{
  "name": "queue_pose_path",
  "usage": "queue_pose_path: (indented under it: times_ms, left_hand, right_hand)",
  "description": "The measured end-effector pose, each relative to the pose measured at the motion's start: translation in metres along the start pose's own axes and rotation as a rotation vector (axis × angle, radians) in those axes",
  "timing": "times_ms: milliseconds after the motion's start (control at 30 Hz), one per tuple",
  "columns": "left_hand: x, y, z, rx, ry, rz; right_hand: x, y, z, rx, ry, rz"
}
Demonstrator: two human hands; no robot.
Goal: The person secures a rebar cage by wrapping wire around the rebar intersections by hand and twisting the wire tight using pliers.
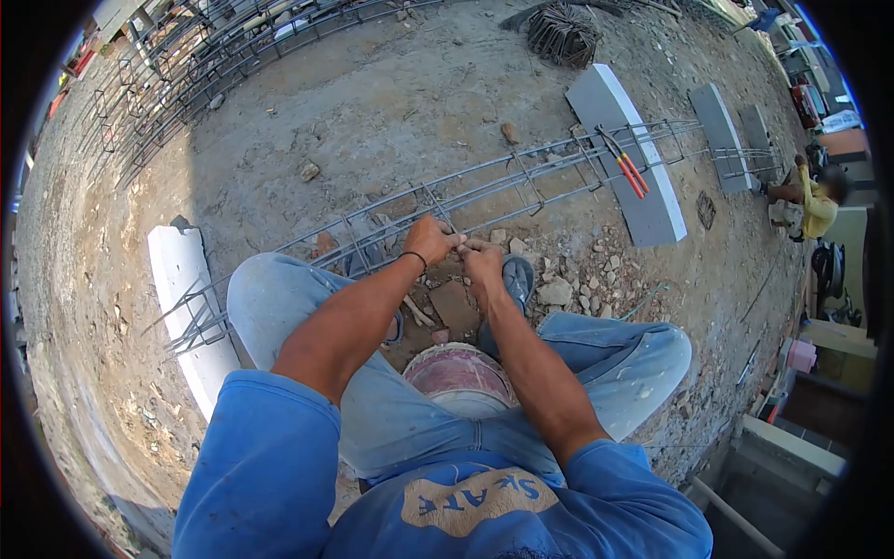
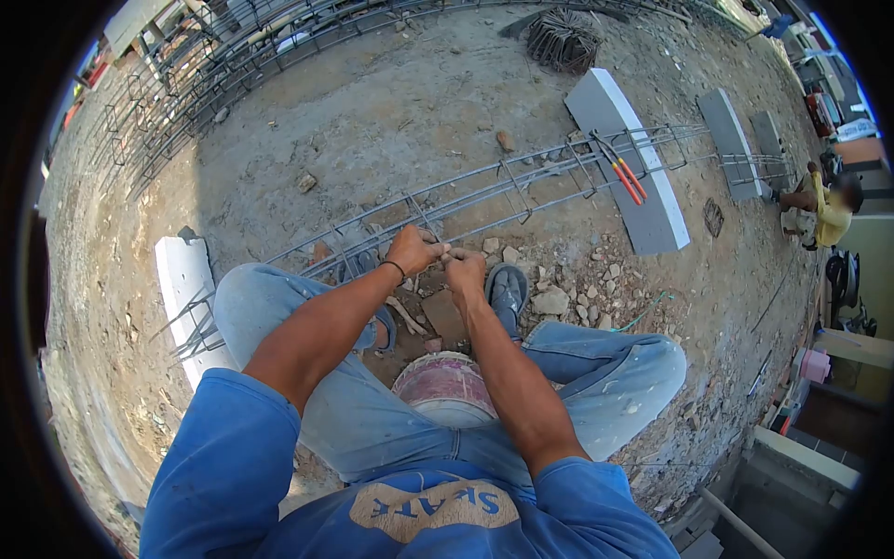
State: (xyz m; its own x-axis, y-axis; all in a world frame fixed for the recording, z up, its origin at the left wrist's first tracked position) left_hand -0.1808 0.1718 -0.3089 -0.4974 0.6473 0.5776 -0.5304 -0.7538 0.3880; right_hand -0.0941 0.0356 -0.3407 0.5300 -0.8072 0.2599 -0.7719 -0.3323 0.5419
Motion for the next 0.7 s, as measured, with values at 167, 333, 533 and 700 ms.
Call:
queue_pose_path:
  times_ms: [167,333,533,700]
  left_hand:
    - [0.002,0.000,0.003,-0.037,-0.025,0.068]
    - [0.001,0.000,0.006,-0.008,-0.123,0.050]
    - [-0.004,-0.006,-0.003,-0.076,-0.066,0.110]
    - [-0.005,-0.005,-0.009,-0.062,-0.055,0.156]
  right_hand:
    - [0.014,0.015,-0.011,0.145,0.274,0.091]
    - [0.027,0.037,-0.074,0.679,0.284,0.337]
    - [0.000,0.041,-0.079,0.684,0.443,0.223]
    - [0.001,0.033,-0.072,0.615,0.431,0.194]
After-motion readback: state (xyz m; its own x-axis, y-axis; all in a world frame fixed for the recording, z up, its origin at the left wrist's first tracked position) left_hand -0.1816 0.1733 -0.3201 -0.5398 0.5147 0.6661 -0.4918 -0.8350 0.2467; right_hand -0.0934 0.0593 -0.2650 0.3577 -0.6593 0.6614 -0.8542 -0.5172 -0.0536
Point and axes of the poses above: each hand's wrist, its own y-axis away from the middle knuckle, its own x-axis out of the back of the hand, z = x × y, the point moved 8 cm from there along -y, towards the middle knuckle, and after that the axes turned 12 degrees about z, right-handed, at the moved point
